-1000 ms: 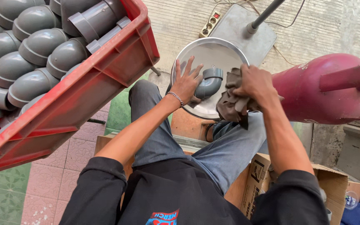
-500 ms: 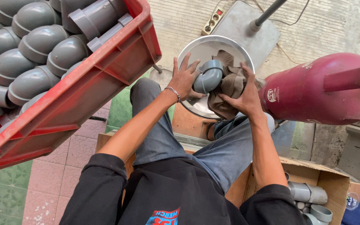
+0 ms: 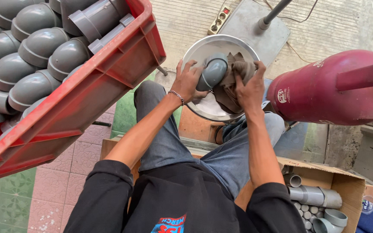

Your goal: The person sits on the floor and repeatedly picks up gray plastic pipe fittings from a red crate. They wipe each fitting with a cloth over a metal bowl, then place the cleaned items into a cardboard box. The process is repeated for multiple fittings throughout the clip.

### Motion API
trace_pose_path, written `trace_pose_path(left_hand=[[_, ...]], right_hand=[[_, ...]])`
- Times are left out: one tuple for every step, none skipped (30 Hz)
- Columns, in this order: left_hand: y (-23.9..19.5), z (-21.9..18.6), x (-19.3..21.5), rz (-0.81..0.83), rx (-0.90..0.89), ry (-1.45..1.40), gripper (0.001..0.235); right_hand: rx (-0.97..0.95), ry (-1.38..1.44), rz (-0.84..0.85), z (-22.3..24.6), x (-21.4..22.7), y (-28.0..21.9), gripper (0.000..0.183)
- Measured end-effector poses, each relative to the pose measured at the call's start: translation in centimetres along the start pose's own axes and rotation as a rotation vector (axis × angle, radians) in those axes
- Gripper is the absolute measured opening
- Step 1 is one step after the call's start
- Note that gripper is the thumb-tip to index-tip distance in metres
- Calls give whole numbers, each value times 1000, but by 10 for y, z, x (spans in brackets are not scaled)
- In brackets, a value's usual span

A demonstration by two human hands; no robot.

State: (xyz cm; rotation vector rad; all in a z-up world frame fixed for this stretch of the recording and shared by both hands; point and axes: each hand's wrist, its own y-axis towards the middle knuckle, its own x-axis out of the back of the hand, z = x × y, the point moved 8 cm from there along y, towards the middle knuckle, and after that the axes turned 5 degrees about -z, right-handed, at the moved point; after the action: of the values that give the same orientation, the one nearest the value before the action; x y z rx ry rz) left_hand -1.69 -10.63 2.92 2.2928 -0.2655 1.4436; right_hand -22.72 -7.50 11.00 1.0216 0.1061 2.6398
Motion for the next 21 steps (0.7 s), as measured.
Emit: trace_pose_path(left_hand=[[1, -1, 1, 2, -3, -2, 94], [2, -1, 1, 9, 3, 1, 94], [3, -1, 1, 17, 9, 3, 94], [7, -3, 6, 18, 12, 4, 94], [11, -3, 11, 23, 36, -25, 94], [12, -5, 13, 31, 62, -57, 94], [9, -4, 12, 37, 68, -60, 94], [11, -3, 11, 33, 77, -94, 90], [13, -2, 11, 30, 86, -128, 86], [12, -2, 13, 29, 86, -128, 86], [11, -2, 13, 58, 80, -151, 85], [9, 0, 14, 85, 78, -170, 85], [10, 0, 21, 82, 82, -168, 85], [10, -3, 24, 107, 63, -151, 86], [9, -6, 28, 132, 45, -135, 87], [12, -5, 22, 135, 51, -139, 87], [15, -3, 17, 141, 56, -132, 84], [21, -1, 13, 142, 57, -124, 82], [22, -1, 7, 140, 58, -126, 82], [26, -2, 0, 165, 34, -70, 83], [30, -4, -8, 191, 11, -14, 84]], right_hand=[[-3, -1, -2, -2, -6, 1, 57], [-12, -28, 11, -4, -14, 2, 55], [-21, -55, 24, -7, -22, 3, 53], [-21, -54, 27, 3, -19, 2, 53], [81, 30, 50, 21, -17, 0, 50], [180, 111, 77, 37, -15, -5, 48], [176, 110, 84, 37, -21, -10, 48], [268, 114, 25, 44, -20, -13, 38], [360, 117, -33, 52, -19, -17, 31], [361, 117, -33, 55, -16, -22, 31], [461, 61, -73, 64, -10, -30, 28], [563, 9, -111, 75, -6, -39, 27], [566, 12, -108, 69, -9, -41, 27], [629, -52, -107, 66, -13, -48, 26], [692, -116, -106, 62, -17, -55, 26], [690, -117, -98, 56, -21, -46, 26], [616, -80, -157, 46, -18, -34, 26], [544, -44, -222, 36, -14, -20, 26], [547, -45, -220, 39, -12, -14, 26], [486, -30, -222, 39, -8, -3, 26], [425, -14, -223, 38, -4, 7, 28]])
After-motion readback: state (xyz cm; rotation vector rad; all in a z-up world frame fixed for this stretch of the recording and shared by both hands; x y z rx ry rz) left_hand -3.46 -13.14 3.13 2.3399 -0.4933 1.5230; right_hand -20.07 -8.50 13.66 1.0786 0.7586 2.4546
